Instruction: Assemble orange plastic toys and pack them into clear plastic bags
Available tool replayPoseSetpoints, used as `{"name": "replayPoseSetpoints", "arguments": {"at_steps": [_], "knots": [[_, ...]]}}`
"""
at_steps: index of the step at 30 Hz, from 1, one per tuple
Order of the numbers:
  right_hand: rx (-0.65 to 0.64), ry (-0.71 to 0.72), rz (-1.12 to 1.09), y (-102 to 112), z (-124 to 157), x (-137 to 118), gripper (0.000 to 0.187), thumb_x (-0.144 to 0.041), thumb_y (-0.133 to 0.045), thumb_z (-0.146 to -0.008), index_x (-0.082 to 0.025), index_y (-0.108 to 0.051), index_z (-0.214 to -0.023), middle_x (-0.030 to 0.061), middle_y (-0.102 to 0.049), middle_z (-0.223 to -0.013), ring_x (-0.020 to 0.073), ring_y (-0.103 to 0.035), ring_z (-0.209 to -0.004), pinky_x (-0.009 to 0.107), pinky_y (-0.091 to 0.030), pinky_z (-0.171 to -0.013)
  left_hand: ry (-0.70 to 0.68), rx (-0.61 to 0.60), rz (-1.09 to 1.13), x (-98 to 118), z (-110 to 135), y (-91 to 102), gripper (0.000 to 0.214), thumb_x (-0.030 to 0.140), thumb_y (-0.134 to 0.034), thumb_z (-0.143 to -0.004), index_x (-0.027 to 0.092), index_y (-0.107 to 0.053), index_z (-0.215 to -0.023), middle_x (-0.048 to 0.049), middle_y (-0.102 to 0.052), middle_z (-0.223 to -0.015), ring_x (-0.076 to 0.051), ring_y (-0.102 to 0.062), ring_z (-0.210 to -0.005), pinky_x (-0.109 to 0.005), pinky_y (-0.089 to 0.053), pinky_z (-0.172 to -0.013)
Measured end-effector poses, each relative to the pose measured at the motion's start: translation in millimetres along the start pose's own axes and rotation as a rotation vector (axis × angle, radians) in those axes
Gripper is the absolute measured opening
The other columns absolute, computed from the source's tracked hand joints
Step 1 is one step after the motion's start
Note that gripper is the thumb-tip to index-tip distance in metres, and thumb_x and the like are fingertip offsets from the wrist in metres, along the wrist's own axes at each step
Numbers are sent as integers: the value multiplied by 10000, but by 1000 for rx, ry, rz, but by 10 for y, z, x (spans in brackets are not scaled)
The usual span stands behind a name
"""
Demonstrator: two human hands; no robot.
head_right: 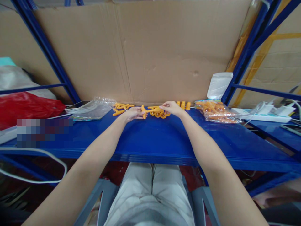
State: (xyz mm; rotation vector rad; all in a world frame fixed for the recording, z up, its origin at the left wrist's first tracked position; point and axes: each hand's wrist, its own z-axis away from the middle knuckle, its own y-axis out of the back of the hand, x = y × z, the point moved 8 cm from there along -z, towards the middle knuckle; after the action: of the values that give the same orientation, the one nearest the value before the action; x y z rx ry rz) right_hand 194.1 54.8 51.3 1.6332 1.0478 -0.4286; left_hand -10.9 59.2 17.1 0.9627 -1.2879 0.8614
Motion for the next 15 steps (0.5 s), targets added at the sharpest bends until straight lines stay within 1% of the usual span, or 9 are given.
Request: {"name": "replayPoseSetpoints", "arguments": {"at_steps": [4, 8, 11, 15], "knots": [[-23, -39, -84, -17, 21, 12, 326, -471, -681, -799, -163, -680, -905, 86, -724, -748, 205, -695, -688, 404, -585, -722, -3, 9, -2, -6, -18, 10, 80, 66, -665, -773, 123, -630, -818, -44, -703, -745, -134, -673, -721, -386, -499, -919], [-92, -2, -106, -59, 41, 5, 290, -455, -709, -780, -191, -673, -894, 75, -740, -826, 216, -705, -724, 449, -586, -725, -3, 12, -19, -20, -34, 25, 73, 74, -666, -775, 128, -638, -816, -43, -702, -740, -138, -676, -746, -384, -494, -929], [-122, 17, -88, -72, 41, 18, 329, -508, -687, -784, -191, -683, -869, 85, -739, -804, 226, -708, -724, 461, -585, -728, -11, 2, -31, -22, -38, 14, 71, 73, -678, -763, 127, -647, -798, -41, -698, -727, -139, -671, -734, -381, -499, -918], [-151, -46, -144, -88, 45, 60, 418, -590, -663, -768, -174, -686, -805, 107, -729, -752, 232, -710, -707, 448, -586, -730, -19, 32, -26, -20, -31, 20, 70, 58, -654, -776, 123, -644, -801, -39, -693, -715, -137, -665, -692, -393, -507, -904]]}}
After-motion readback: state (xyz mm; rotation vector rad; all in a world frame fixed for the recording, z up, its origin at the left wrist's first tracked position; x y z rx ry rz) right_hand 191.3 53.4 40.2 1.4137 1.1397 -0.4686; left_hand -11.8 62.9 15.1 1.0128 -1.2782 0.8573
